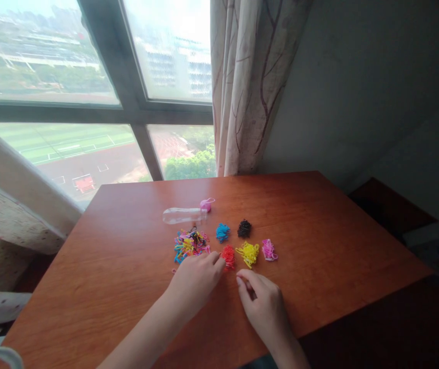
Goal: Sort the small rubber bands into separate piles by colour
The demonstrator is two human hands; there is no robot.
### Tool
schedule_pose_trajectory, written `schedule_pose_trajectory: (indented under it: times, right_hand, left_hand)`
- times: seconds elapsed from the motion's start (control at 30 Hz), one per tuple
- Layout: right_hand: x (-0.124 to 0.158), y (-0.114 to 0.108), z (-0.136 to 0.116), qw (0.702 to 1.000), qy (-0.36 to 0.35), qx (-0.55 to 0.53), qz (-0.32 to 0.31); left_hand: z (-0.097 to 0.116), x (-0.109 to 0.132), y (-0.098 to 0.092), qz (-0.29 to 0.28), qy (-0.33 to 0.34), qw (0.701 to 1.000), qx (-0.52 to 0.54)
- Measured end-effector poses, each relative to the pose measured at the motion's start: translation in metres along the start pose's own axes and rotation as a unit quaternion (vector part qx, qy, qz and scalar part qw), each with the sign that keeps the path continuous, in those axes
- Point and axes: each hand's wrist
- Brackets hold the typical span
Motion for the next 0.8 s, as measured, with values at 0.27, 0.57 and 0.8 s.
schedule_pose_trajectory:
  times: [0.27, 0.57, 0.8]
  right_hand:
    - [0.0, 0.0, 0.0, 1.0, -0.001, -0.004, -0.005]
    - [0.0, 0.003, -0.006, 1.0, -0.001, -0.012, -0.028]
    - [-0.008, 0.012, -0.024, 0.998, -0.002, 0.002, -0.062]
  left_hand:
    - [-0.005, 0.007, -0.003, 0.024, -0.054, 0.998, -0.002]
    - [-0.045, 0.057, 0.003, 0.079, -0.152, 0.984, 0.056]
    - [-0.047, 0.075, 0.025, 0.125, -0.165, 0.97, 0.13]
Point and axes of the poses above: each hand's wrist, its own x-axis away from the middle knuckle, its own y-axis out of the palm, z = x × y, and after that the axes turned 4 degrees about -y, right-handed
